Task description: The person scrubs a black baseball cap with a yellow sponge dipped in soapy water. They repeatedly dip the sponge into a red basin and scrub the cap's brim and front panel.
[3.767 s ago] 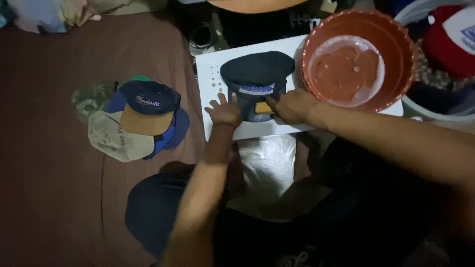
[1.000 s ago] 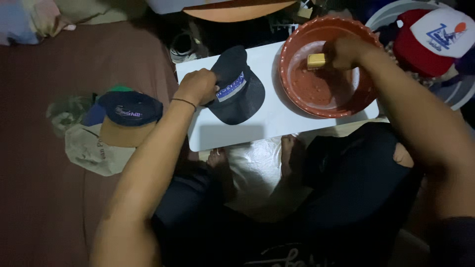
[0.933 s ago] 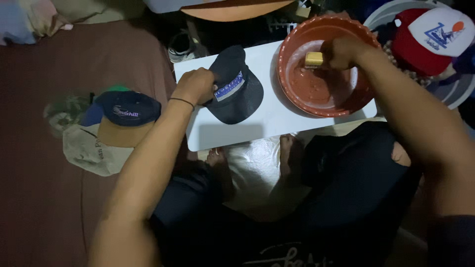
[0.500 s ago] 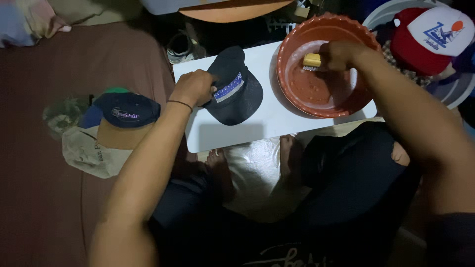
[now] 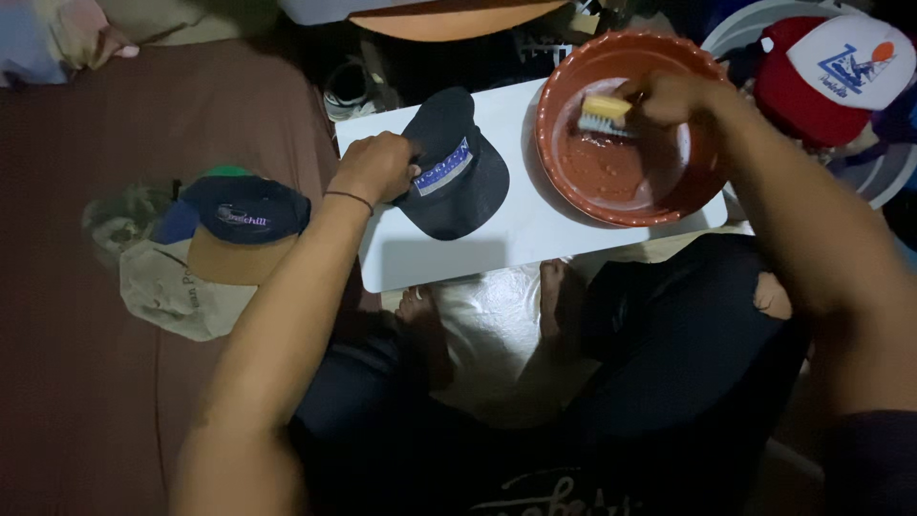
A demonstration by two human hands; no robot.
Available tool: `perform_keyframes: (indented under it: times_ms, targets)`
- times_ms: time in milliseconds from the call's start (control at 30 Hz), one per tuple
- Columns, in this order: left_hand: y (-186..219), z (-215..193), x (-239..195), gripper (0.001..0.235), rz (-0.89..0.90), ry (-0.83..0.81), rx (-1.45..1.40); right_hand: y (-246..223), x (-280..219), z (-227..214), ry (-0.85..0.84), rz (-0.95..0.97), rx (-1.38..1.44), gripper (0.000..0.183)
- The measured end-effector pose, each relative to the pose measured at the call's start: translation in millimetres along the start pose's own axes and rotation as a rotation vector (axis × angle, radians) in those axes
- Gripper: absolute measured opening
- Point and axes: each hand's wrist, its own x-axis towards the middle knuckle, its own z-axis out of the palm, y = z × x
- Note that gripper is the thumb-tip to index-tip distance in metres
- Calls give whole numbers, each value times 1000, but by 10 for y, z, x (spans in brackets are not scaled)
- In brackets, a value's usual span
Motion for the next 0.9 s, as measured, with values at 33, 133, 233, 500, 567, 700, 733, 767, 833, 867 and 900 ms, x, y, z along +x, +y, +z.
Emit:
perform_keyframes:
  times_ms: [33, 133, 233, 500, 567, 700, 733, 767, 833, 867, 900]
  targets:
    - [6, 16, -4, 25, -2, -2, -2, -107, -113, -46, -3, -2, 0, 46]
    - [0, 3, -2, 23, -3, 16, -15, -94, -181, -110, -42, 100, 228, 32]
    - [20, -21, -16, 26, -20, -16, -15, 351, 32, -64, 18, 136, -672, 42]
    - [55, -77, -60, 35, -16, -10, -41, 79, -226, -219, 136, 367, -670, 44]
    - [22, -9, -13, 28, -18, 15, -21, 405, 14, -131, 142, 246, -585, 43]
    - [50, -25, -45, 26, -25, 1, 3, 106, -183, -130, 295, 270, -804, 37]
    - [34, 10, -41, 26, -26, -2, 2, -332, -406, -129, 293, 269, -803, 37]
    - [18, 46, -35, 24, -11, 22, -8, -828, -624, -241, 253, 242, -537, 52]
    - [-10, 34, -1, 23, 6, 53, -12, -1092, -744, -392, 220, 212, -272, 81]
    - [-3, 34, -12, 23, -6, 36, -15, -831, -599, -334, 271, 85, -374, 70]
    - [4, 34, -22, 25, -19, 19, -18, -571, -453, -277, 319, -45, -475, 60]
